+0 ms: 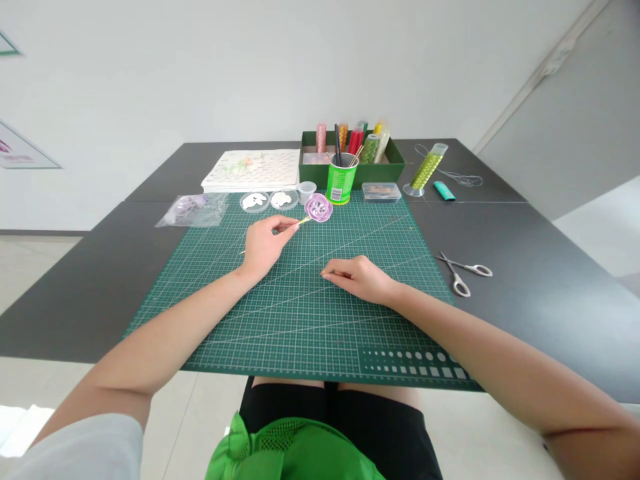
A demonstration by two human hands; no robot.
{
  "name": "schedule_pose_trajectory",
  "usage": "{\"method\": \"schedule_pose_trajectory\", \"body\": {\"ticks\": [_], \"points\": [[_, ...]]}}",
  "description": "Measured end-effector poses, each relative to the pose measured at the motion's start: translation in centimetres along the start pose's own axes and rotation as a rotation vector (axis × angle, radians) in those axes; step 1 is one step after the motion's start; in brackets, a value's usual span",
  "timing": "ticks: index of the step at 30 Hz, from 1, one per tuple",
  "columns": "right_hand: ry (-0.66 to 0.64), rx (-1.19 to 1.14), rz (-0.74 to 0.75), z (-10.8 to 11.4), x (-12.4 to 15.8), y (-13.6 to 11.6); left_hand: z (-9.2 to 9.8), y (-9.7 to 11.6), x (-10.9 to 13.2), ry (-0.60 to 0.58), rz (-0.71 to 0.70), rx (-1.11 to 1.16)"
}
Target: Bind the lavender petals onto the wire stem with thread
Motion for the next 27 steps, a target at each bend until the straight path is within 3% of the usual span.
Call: {"method": "schedule_pose_trajectory", "body": {"ticks": [19,27], "points": [[-0.002,0.019,0.027,-0.1,0.0,-0.6,-0.5,0.8,0.6,-0.024,-0.121,-0.156],[-0.002,0.023,0.014,-0.1,0.1,-0.4,-0.8,0.9,1.2,-0.067,-0.132,-0.123]]}}
Point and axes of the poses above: each hand's wrist, its own x-axis away from the middle knuckle, its own z-axis out of the back of the hand, y = z × x, the point moved 6 cm from there along -x, towards the middle knuckle, and after that the axes turned 11 degrees about z, right-handed, at the moved point
